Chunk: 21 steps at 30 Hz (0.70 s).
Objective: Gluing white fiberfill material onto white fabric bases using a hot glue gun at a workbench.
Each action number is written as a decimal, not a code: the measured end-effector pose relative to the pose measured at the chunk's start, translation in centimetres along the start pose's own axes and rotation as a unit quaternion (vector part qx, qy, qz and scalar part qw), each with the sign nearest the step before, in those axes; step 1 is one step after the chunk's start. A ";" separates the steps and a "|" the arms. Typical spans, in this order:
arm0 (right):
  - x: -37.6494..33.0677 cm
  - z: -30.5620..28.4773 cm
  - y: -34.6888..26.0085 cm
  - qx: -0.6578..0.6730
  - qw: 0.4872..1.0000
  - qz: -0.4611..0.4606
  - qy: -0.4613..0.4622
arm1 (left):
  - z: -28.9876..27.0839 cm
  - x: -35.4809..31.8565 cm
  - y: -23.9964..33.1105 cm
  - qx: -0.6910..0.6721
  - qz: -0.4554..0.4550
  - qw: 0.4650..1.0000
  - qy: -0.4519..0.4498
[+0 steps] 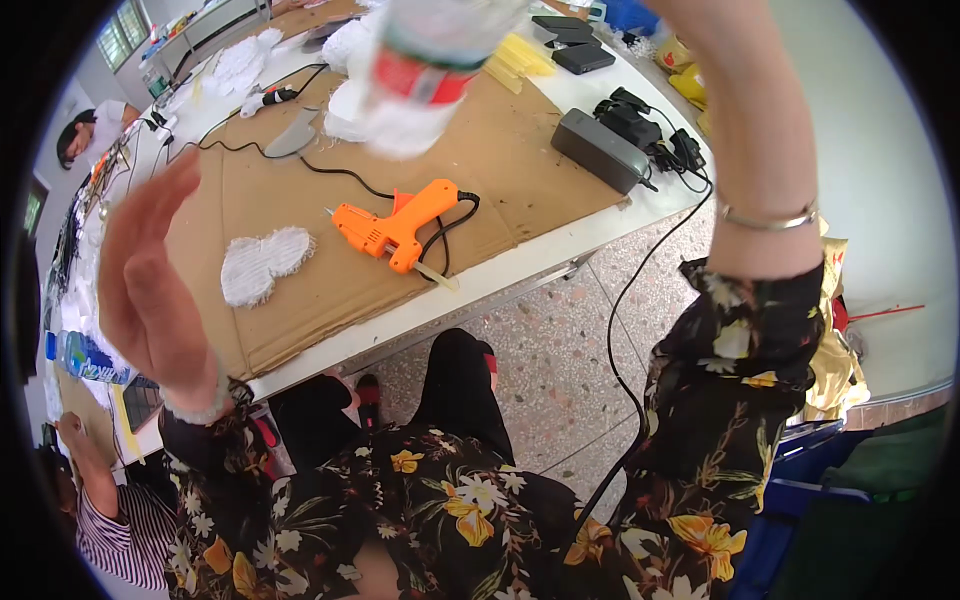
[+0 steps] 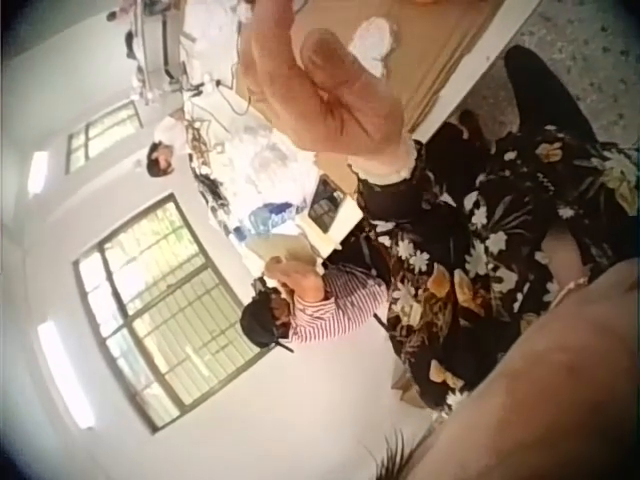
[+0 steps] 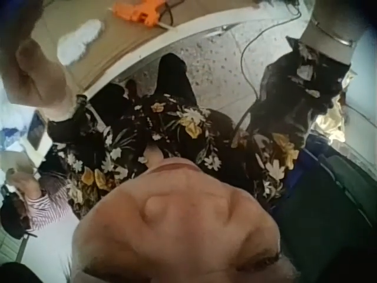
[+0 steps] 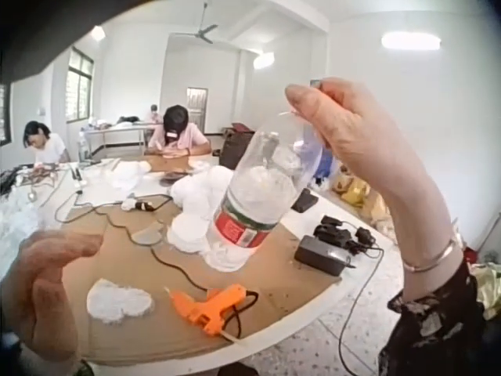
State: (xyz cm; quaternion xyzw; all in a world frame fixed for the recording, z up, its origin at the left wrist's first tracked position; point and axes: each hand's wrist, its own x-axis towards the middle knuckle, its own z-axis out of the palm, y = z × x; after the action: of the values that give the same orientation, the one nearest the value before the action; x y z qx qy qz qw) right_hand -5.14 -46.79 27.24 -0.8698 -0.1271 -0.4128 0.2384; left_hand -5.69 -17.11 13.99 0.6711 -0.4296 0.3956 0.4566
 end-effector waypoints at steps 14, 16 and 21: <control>7.6 5.1 30.0 -0.385 0.900 0.143 -0.147 | -8.5 -13.0 0.1 0.200 -0.336 0.916 0.094; 7.4 6.0 34.0 -0.388 0.901 0.123 -0.147 | -8.9 -13.3 0.3 0.236 -0.311 0.918 0.074; 7.1 8.7 39.9 -0.386 0.897 0.159 -0.147 | -8.9 -12.9 1.3 0.364 -0.287 0.882 -0.088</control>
State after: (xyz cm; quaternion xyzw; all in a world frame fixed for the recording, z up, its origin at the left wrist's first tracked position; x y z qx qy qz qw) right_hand 21.70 -76.18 15.64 -0.9529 0.1488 -0.2536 -0.0744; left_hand -12.28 -6.11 4.89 0.9161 -0.0826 0.3148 0.2341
